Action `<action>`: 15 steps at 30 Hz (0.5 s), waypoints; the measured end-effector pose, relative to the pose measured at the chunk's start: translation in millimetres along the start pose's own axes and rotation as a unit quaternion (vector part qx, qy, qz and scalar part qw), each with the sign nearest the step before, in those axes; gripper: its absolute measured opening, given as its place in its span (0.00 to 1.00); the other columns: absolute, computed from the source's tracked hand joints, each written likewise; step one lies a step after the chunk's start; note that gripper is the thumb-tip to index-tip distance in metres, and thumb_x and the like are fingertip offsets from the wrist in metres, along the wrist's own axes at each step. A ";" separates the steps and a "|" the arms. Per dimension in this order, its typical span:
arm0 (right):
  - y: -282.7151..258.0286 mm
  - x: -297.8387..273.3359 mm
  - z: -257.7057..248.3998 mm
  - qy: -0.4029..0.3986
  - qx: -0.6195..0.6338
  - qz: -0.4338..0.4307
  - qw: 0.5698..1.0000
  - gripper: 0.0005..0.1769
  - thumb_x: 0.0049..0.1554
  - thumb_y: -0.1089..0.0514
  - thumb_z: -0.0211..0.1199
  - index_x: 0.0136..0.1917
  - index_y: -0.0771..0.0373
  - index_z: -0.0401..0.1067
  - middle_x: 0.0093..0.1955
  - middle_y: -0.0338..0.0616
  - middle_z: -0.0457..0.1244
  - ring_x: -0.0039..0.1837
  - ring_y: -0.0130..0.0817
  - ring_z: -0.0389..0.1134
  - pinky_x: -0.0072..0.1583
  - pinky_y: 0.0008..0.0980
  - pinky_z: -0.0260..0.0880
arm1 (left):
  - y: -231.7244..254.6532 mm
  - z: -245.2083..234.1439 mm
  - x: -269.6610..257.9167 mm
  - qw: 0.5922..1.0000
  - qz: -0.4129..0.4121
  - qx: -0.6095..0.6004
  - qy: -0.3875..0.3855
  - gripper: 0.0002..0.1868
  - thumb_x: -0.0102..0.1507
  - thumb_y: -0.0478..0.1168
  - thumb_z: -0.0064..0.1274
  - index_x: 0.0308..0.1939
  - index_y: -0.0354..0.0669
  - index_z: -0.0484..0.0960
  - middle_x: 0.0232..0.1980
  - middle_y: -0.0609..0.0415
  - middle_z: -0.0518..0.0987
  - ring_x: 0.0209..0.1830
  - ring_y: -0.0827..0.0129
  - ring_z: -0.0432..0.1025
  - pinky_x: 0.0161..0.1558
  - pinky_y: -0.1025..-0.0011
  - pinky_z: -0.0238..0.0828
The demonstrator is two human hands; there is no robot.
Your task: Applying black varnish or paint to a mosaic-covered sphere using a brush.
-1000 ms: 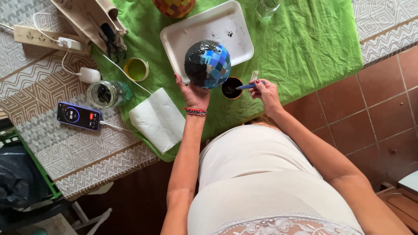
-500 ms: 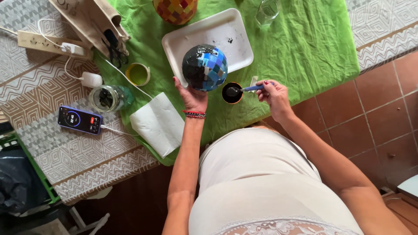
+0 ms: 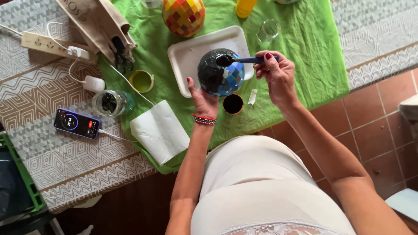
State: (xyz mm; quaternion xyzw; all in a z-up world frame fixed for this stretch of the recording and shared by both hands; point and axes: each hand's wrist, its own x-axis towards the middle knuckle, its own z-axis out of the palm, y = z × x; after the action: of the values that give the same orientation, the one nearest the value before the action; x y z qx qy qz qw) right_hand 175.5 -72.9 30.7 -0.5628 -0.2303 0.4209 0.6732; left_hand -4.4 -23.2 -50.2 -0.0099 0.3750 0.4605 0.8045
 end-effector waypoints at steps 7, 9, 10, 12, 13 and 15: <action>5.1 -6.3 -1.5 -0.049 -0.077 -0.114 0.989 0.17 0.69 0.55 0.56 0.57 0.73 0.74 0.40 0.58 0.67 0.38 0.33 0.70 0.44 0.28 0.76 | 4.4 2.2 4.9 1.000 -0.017 -0.006 -0.026 0.44 0.61 0.80 0.41 0.62 0.51 0.79 0.61 0.49 0.80 0.61 0.58 0.75 0.70 0.56 0.57; 7.0 -9.3 -1.7 -0.051 -0.076 -0.130 0.987 0.16 0.70 0.57 0.55 0.58 0.75 0.73 0.41 0.59 0.67 0.40 0.35 0.71 0.46 0.30 0.77 | 8.2 4.6 4.0 0.999 -0.022 -0.016 -0.033 0.43 0.62 0.79 0.40 0.61 0.51 0.79 0.61 0.49 0.80 0.61 0.58 0.75 0.70 0.57 0.58; 7.2 -9.7 -1.4 -0.050 -0.076 -0.131 0.987 0.16 0.70 0.57 0.55 0.58 0.75 0.73 0.41 0.59 0.67 0.40 0.35 0.71 0.46 0.30 0.77 | 8.0 3.2 5.1 0.999 -0.022 -0.015 -0.033 0.43 0.62 0.79 0.40 0.61 0.51 0.79 0.61 0.49 0.80 0.61 0.58 0.75 0.70 0.57 0.58; 7.4 -9.2 -0.9 -0.048 -0.068 -0.133 0.988 0.16 0.70 0.57 0.55 0.58 0.75 0.73 0.42 0.59 0.67 0.40 0.35 0.71 0.46 0.31 0.77 | 7.7 1.4 8.0 0.999 -0.026 -0.021 -0.025 0.42 0.62 0.78 0.42 0.61 0.49 0.80 0.59 0.49 0.81 0.61 0.59 0.75 0.69 0.57 0.59; 5.3 -10.9 0.0 -0.047 -0.067 -0.134 0.988 0.16 0.70 0.57 0.55 0.58 0.75 0.73 0.42 0.59 0.67 0.40 0.35 0.71 0.46 0.31 0.77 | 10.0 5.2 3.5 0.999 -0.026 -0.019 -0.026 0.42 0.62 0.78 0.42 0.61 0.49 0.80 0.59 0.49 0.81 0.61 0.59 0.75 0.69 0.57 0.59; 1.7 -12.4 3.0 -0.058 -0.069 -0.154 0.984 0.16 0.70 0.57 0.54 0.57 0.75 0.72 0.42 0.58 0.67 0.41 0.34 0.70 0.46 0.31 0.76 | 16.1 13.2 -4.4 0.999 -0.028 -0.011 -0.034 0.41 0.62 0.79 0.39 0.57 0.53 0.83 0.56 0.50 0.83 0.57 0.60 0.77 0.69 0.59 0.59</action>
State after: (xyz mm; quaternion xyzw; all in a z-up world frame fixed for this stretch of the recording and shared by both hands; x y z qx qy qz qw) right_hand 165.9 -81.4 31.9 -0.5401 -0.3818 0.3272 0.6749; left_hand -9.9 -12.4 -32.7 -0.0137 0.3417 0.4421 0.8292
